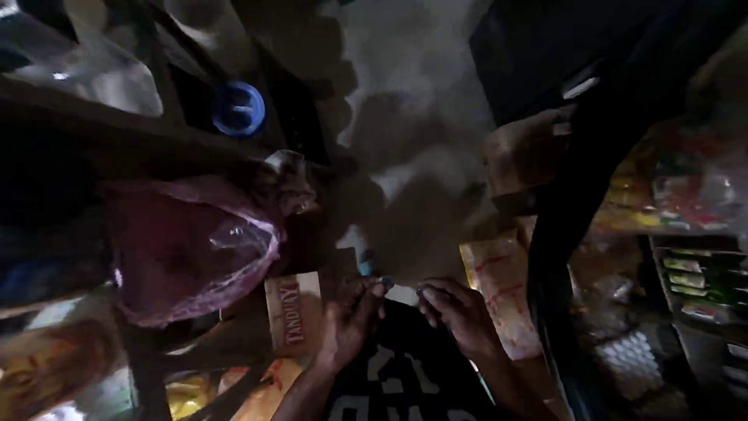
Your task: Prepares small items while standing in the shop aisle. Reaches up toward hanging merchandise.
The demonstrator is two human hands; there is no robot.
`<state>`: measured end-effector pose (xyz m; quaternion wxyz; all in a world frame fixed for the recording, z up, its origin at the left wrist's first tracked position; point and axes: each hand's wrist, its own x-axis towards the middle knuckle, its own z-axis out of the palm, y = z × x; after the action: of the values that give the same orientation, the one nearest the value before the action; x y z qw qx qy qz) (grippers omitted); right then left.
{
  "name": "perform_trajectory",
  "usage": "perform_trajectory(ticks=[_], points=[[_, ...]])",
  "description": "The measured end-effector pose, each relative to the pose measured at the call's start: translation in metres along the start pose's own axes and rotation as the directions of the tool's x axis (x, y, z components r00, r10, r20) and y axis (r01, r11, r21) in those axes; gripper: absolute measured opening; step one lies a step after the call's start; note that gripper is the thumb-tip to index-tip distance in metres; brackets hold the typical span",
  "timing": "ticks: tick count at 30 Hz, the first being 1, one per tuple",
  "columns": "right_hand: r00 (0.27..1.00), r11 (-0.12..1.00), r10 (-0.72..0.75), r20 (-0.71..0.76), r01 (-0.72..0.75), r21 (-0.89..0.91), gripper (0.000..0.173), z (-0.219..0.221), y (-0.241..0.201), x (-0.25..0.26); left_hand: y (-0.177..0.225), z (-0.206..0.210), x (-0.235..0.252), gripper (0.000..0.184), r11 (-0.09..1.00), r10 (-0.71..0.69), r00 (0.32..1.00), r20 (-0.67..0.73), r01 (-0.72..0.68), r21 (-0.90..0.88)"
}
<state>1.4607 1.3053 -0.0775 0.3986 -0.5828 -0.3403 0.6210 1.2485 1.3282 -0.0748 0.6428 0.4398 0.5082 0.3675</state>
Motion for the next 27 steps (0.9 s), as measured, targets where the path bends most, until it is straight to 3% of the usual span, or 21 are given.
perform_trajectory(ticks=[4,9,13,16,21,24,27], points=[[0.999,0.999,0.031,-0.036,-0.030,0.017,0.020,-0.009,-0.079,0.097,0.053,0.009,0.100,0.020,1.000,-0.016,1.000,0.008,0.016,0.002],[0.989,0.983,-0.134,0.057,0.126,0.135,0.018,-0.045,-0.133,0.251,0.090,0.029,0.249,0.018,1.000,0.004,0.999,0.032,-0.005,0.021],[0.973,0.996,-0.077,0.216,0.066,0.057,0.017,-0.075,-0.192,0.374,0.124,0.045,0.363,0.018,1.000,0.024,0.998,-0.055,-0.024,0.001],[0.946,0.996,0.073,0.317,-0.051,-0.075,0.016,-0.082,-0.250,0.444,0.156,0.043,0.421,0.023,0.997,0.010,0.993,-0.115,-0.019,-0.076],[0.894,0.981,0.161,0.419,-0.100,-0.165,0.018,-0.053,-0.335,0.563,0.209,0.013,0.515,0.030,0.976,0.054,0.977,-0.205,-0.095,-0.196],[0.877,0.981,0.173,0.448,-0.114,-0.155,0.019,-0.023,-0.367,0.635,0.228,-0.025,0.584,0.025,0.972,0.128,0.958,-0.256,-0.173,-0.161],[0.871,0.995,0.092,0.483,-0.068,-0.068,0.019,0.008,-0.402,0.702,0.252,-0.063,0.654,0.022,0.943,0.161,0.938,-0.306,-0.238,-0.235]])
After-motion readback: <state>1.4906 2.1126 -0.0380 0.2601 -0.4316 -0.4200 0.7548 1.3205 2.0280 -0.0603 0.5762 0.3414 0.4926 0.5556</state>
